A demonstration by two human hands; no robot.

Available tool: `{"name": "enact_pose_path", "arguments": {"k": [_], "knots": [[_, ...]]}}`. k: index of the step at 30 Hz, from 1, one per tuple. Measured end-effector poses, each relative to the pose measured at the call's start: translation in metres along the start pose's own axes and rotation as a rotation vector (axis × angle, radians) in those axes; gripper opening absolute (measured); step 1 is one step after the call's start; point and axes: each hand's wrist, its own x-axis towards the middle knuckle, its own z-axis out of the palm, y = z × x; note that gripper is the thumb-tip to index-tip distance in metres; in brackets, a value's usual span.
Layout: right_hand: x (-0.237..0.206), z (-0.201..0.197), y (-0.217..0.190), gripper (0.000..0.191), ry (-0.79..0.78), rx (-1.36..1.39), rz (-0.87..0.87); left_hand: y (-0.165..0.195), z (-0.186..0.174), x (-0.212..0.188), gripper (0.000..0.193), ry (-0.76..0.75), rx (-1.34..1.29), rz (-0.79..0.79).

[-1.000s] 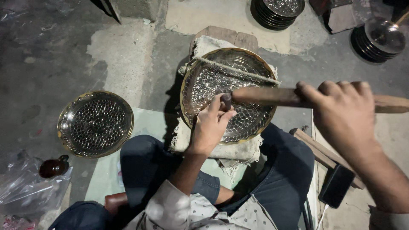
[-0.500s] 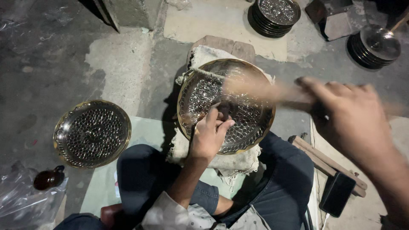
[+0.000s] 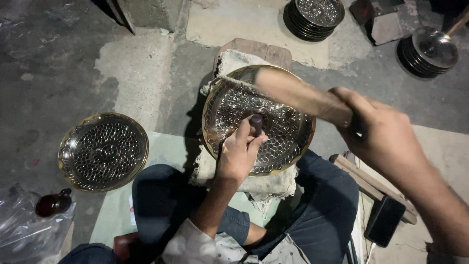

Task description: The person hammers a metal plate with a wooden mallet while holding a metal punch against the surface to create a textured pattern. The plate is placed on a cloth-covered block, and the person repeatedly strikes the punch to form indentations across the plate.

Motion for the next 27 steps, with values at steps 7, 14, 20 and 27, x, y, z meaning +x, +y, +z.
{"name": "enact_pose_path", "arguments": {"k": [7,14,20,27], "knots": [[0.004,0.0,0.0,0.052,-0.121,-0.03,0.064,-0.004,0.002,0.001,0.04,0.002,0.054,-0.002],[0.001,0.008,0.0,0.052,-0.128,-0.102,0.022,-0.007,0.002,0.002,0.036,-0.013,0.099,-0.019],[-0.002,0.011,0.007,0.067,-0.119,-0.172,-0.012,-0.01,0.003,0.003,0.034,-0.01,0.117,0.028],[-0.003,0.009,0.004,0.062,-0.089,0.041,0.06,-0.004,0.0,0.002,0.04,-0.017,0.109,0.028]]}}
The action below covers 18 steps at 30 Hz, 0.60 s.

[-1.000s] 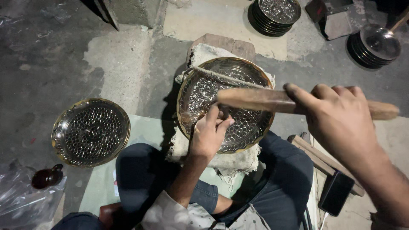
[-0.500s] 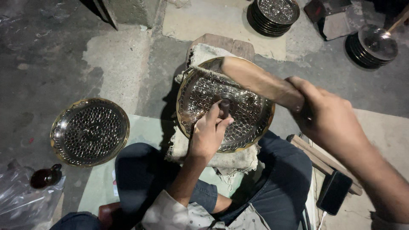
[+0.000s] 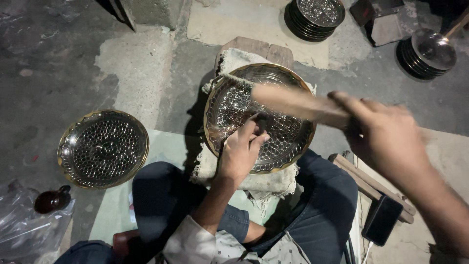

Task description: The person hammers a metal plate with a wooden mallet while holding a metal punch against the surface to create a textured pattern. The plate is placed on a cloth-covered block, and the person repeatedly strikes the punch to form indentations across the plate.

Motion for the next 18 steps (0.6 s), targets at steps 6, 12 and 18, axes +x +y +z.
{"name": "enact_pose_path", "arguments": {"k": [6,12,18], "knots": [[-0.003,-0.004,0.001,0.059,0.027,0.04,0.041,0.003,-0.002,-0.001,0.043,0.031,-0.013,0.032],[-0.003,-0.009,0.012,0.063,-0.007,-0.216,0.042,0.007,-0.005,-0.001,0.046,-0.009,-0.056,-0.032],[-0.003,-0.005,0.012,0.065,-0.023,-0.065,0.018,0.008,-0.005,0.003,0.047,-0.065,-0.065,-0.063]]}}
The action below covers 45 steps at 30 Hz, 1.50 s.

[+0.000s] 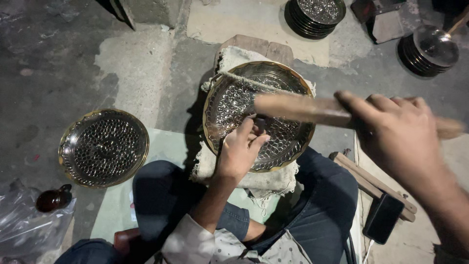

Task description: The person hammers a metal plate with a wooden mallet while holding a metal punch against the surface to create a textured pattern. The plate is placed on a cloth-covered block, and the person repeatedly strikes the punch to form indentations across the plate.

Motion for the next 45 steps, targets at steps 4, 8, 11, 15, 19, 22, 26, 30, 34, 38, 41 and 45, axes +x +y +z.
{"name": "enact_pose_path", "arguments": {"k": [4,8,11,15,19,22,26,30,34,38,41,45], "knots": [[-0.003,-0.006,-0.007,0.056,-0.02,-0.484,-0.1,0.002,0.0,0.001,0.048,0.007,-0.114,0.028],[-0.013,-0.011,-0.008,0.046,-0.091,-0.448,0.012,0.003,-0.007,-0.001,0.051,0.019,-0.122,0.012],[-0.018,-0.001,-0.008,0.05,-0.065,-0.439,-0.018,0.005,-0.009,-0.004,0.052,-0.02,-0.079,0.046],[-0.02,0.012,0.001,0.056,-0.042,-0.482,-0.044,0.005,-0.009,-0.005,0.049,-0.03,-0.085,0.11],[-0.011,0.015,0.008,0.067,0.188,0.536,-0.087,0.004,-0.009,-0.005,0.047,-0.031,-0.054,0.083],[-0.008,0.013,0.006,0.07,0.05,0.439,0.027,0.001,-0.008,-0.006,0.046,-0.017,-0.051,0.077],[-0.009,0.008,-0.004,0.063,-0.069,-0.119,0.007,-0.004,-0.004,-0.006,0.045,0.016,-0.035,0.12],[-0.007,0.007,-0.016,0.069,-0.035,0.108,-0.009,-0.008,-0.003,-0.004,0.036,0.046,0.105,0.133],[-0.009,0.004,-0.022,0.064,0.011,-0.227,-0.096,-0.01,-0.004,-0.007,0.043,0.022,-0.012,0.105],[-0.007,0.001,-0.028,0.065,0.004,0.181,-0.038,-0.012,-0.003,-0.004,0.039,0.033,0.047,0.131],[-0.006,-0.001,-0.03,0.064,-0.004,-0.018,-0.054,-0.013,-0.001,-0.005,0.035,0.033,0.057,0.1],[-0.005,-0.001,-0.029,0.065,-0.004,0.026,-0.057,-0.015,-0.001,-0.002,0.031,0.02,0.088,0.125]]}}
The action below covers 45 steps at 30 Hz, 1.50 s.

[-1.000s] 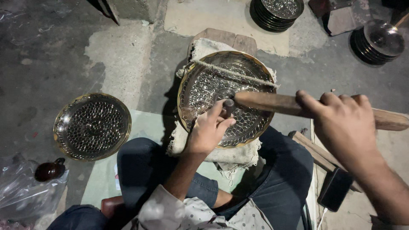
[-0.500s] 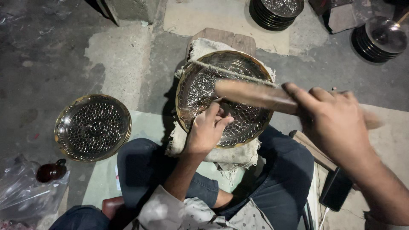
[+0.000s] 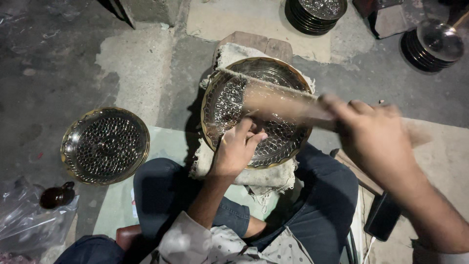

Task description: The person hammers a metal plate with a wooden mallet while holding a metal punch against the surface to create a textured pattern. The plate is placed on a cloth-covered block, and the person repeatedly strikes the punch to form indentations across the plate.

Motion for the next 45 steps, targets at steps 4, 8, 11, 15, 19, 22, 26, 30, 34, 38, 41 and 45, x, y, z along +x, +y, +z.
{"name": "enact_pose_path", "arguments": {"k": [4,8,11,15,19,22,26,30,34,38,41,45], "knots": [[0.0,0.003,0.003,0.063,0.062,0.484,0.07,0.0,0.0,0.001,0.032,0.0,0.01,-0.012],[0.0,0.007,0.007,0.056,-0.008,-0.004,0.021,0.001,-0.001,0.0,0.034,0.002,-0.001,0.015],[0.001,0.011,0.01,0.059,-0.007,0.21,0.064,0.003,-0.001,0.0,0.031,0.005,-0.001,0.021],[-0.001,0.014,0.015,0.06,-0.004,0.232,0.055,0.005,-0.003,0.0,0.046,-0.02,-0.07,-0.01],[-0.005,0.014,0.019,0.05,0.015,-0.093,-0.009,0.007,-0.003,0.0,0.038,-0.043,-0.01,-0.016],[-0.007,0.013,0.02,0.064,0.092,0.424,0.073,0.007,-0.004,-0.003,0.043,-0.018,-0.042,0.015],[-0.008,0.007,0.02,0.053,-0.019,-0.09,0.027,0.009,-0.004,-0.002,0.042,-0.021,-0.009,0.014],[-0.011,-0.002,0.019,0.044,-0.003,-0.339,0.027,0.012,-0.006,-0.001,0.047,-0.027,-0.127,-0.001],[-0.013,-0.004,0.02,0.058,0.161,0.44,0.098,0.013,-0.008,-0.001,0.045,-0.057,-0.133,-0.031],[-0.018,0.003,0.022,0.056,0.024,0.036,0.057,0.013,-0.009,0.003,0.045,-0.086,-0.136,0.027],[-0.031,0.012,0.023,0.061,0.041,0.373,0.134,0.014,-0.011,0.01,0.041,-0.206,-0.169,0.033],[-0.064,0.027,0.024,0.071,-0.089,-0.018,0.32,0.018,-0.019,0.023,0.036,-0.328,-0.164,-0.097]]}}
